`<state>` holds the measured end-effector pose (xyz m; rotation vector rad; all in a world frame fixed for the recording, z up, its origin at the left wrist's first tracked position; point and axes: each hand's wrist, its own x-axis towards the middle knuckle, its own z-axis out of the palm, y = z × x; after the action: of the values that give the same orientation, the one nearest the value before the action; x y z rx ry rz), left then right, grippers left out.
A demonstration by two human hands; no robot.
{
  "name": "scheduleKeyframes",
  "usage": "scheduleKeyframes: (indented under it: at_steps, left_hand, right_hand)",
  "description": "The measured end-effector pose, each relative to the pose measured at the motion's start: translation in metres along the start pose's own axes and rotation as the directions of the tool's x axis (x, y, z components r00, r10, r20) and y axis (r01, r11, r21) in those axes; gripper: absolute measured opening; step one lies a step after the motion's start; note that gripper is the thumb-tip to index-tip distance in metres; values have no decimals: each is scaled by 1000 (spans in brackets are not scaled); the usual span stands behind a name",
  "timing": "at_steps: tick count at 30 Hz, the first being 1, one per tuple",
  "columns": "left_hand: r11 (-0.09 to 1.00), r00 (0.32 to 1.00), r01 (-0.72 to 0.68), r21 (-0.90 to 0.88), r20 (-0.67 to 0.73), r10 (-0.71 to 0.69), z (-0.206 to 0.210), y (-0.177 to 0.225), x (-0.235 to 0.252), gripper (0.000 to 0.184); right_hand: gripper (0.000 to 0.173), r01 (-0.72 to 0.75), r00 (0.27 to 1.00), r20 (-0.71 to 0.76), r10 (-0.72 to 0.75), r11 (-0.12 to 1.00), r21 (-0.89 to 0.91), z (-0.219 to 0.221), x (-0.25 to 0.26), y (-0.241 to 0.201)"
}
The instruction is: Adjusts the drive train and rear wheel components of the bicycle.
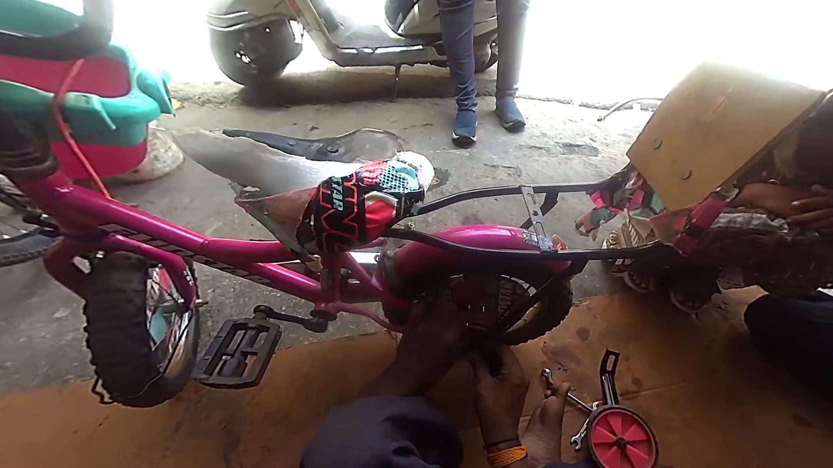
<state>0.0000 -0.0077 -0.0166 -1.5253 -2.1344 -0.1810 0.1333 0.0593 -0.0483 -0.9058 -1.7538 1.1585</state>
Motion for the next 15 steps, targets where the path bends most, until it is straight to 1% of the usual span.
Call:
scheduleKeyframes:
  at_steps: [4, 6, 9, 11, 13, 15]
  left_hand:
    - [1000, 1000, 12, 8, 2, -12, 1, 4, 1, 36]
    - [1000, 1000, 10, -4, 5, -10, 0, 3, 0, 34]
    - [1000, 1000, 3, -17, 3, -3, 0, 1, 0, 30]
    - [1000, 1000, -14, -15, -18, 13, 0, 0, 0, 29]
    - [1000, 1000, -22, -8, -16, 21, 1, -1, 0, 29]
    - [1000, 1000, -25, -12, -16, 25, 2, 0, 0, 29]
  right_hand:
    - [12, 2, 1000, -17, -2, 1000, -13, -4, -1, -2]
    - [11, -22, 1000, -22, 22, 1000, 3, -3, -1, -5]
    - [14, -163, 986, -20, 166, 981, 108, -1, -1, -13]
    - [17, -275, 960, -2, 282, 939, 204, 1, 0, -17]
    - [15, -395, 912, 31, 408, 859, 326, 3, 1, -23]
    - [13, -514, 841, 76, 535, 749, 417, 3, 3, -31]
